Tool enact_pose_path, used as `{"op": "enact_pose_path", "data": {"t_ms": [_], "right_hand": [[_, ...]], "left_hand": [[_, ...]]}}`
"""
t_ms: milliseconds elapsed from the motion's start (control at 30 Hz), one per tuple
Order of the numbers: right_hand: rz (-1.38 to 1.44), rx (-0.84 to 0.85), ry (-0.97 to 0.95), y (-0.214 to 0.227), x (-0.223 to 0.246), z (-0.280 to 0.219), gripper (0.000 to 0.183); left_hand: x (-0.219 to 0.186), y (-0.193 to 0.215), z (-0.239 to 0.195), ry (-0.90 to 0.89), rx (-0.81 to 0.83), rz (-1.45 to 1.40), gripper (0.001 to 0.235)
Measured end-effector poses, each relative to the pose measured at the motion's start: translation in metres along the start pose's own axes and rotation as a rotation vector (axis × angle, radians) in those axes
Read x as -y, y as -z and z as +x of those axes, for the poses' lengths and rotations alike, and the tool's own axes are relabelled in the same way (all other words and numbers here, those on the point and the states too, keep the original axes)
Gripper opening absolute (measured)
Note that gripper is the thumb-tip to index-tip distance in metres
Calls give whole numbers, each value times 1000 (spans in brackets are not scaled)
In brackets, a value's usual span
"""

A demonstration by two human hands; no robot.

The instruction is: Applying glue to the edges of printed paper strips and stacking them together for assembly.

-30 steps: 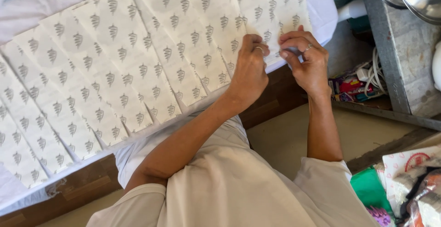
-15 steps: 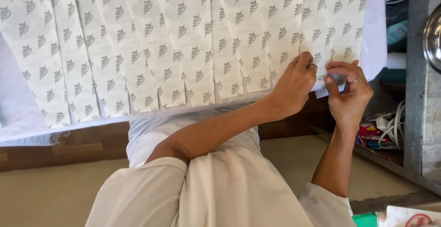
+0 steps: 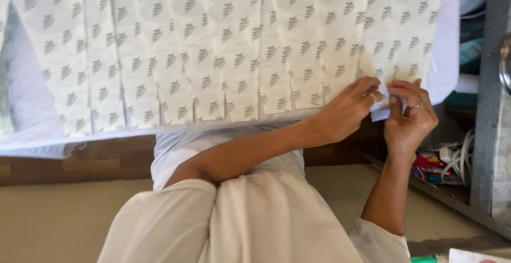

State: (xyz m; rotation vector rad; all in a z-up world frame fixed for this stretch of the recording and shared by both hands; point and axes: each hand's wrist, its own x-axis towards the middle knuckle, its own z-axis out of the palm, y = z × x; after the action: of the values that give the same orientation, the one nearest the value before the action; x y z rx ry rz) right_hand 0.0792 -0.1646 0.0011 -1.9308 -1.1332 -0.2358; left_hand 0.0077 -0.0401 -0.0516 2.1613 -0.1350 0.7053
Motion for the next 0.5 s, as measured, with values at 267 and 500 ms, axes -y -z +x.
{"op": "enact_pose_path", "data": {"t_ms": [267, 500], "right_hand": [[124, 39, 50, -1, 15, 11, 19], [192, 247, 80, -13, 7, 3, 24]], "left_hand": [[1, 74, -16, -27, -21, 114, 18], [-9, 80, -21, 51, 70, 251, 29]]}}
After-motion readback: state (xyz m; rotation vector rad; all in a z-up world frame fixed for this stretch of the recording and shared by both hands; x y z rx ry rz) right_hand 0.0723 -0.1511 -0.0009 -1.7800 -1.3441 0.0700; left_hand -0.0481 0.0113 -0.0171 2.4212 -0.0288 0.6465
